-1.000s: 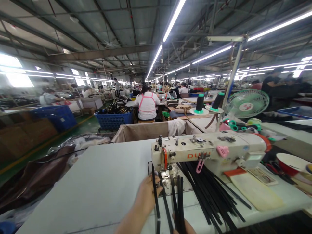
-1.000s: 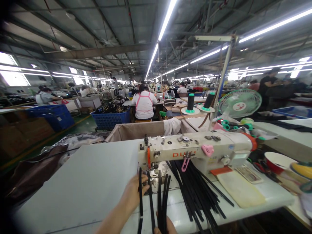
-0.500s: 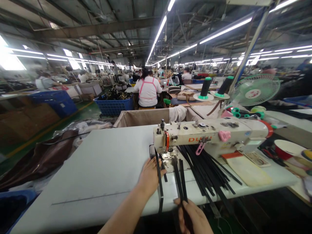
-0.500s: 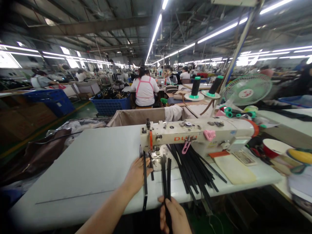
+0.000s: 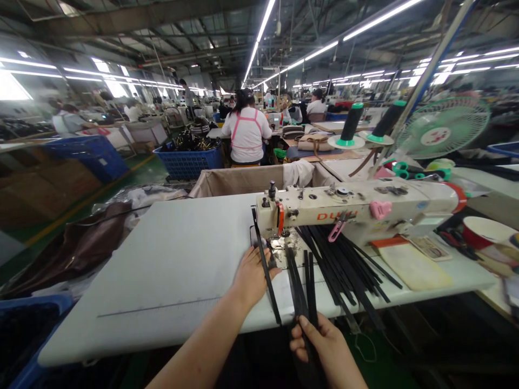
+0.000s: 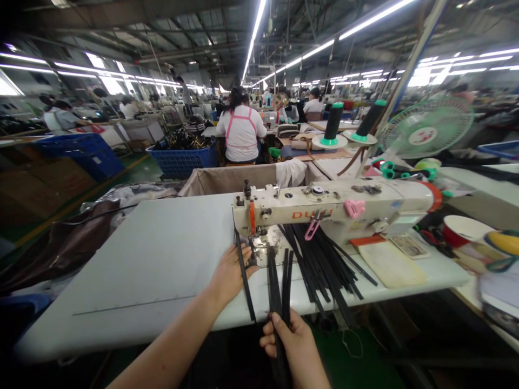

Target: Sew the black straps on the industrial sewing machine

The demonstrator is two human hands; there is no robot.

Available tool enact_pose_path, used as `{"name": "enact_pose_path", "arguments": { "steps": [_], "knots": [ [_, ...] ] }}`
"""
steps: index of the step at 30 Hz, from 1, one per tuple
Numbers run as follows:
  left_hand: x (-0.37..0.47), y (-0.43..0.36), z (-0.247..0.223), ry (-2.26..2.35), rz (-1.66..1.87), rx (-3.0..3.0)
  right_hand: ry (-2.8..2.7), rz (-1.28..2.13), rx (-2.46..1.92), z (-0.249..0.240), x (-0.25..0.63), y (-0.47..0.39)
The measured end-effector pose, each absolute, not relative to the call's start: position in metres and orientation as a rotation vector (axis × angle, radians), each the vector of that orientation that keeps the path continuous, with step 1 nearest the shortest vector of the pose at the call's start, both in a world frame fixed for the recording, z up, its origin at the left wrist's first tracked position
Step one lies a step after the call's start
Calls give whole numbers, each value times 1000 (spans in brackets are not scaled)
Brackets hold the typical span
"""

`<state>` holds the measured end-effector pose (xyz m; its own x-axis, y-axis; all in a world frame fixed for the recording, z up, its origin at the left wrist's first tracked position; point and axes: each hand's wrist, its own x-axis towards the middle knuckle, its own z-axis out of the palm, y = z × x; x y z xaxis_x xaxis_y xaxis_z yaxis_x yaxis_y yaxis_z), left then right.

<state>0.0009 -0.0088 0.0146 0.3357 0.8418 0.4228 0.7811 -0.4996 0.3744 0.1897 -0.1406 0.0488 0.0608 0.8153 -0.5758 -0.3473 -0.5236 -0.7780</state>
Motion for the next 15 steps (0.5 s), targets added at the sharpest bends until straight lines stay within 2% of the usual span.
{"name": "enact_pose_path", "arguments": {
  "steps": [15],
  "knots": [
    [1,-8,11,1519,906,2414,-543,1598,-1469,49,188,-143]
  ]
}}
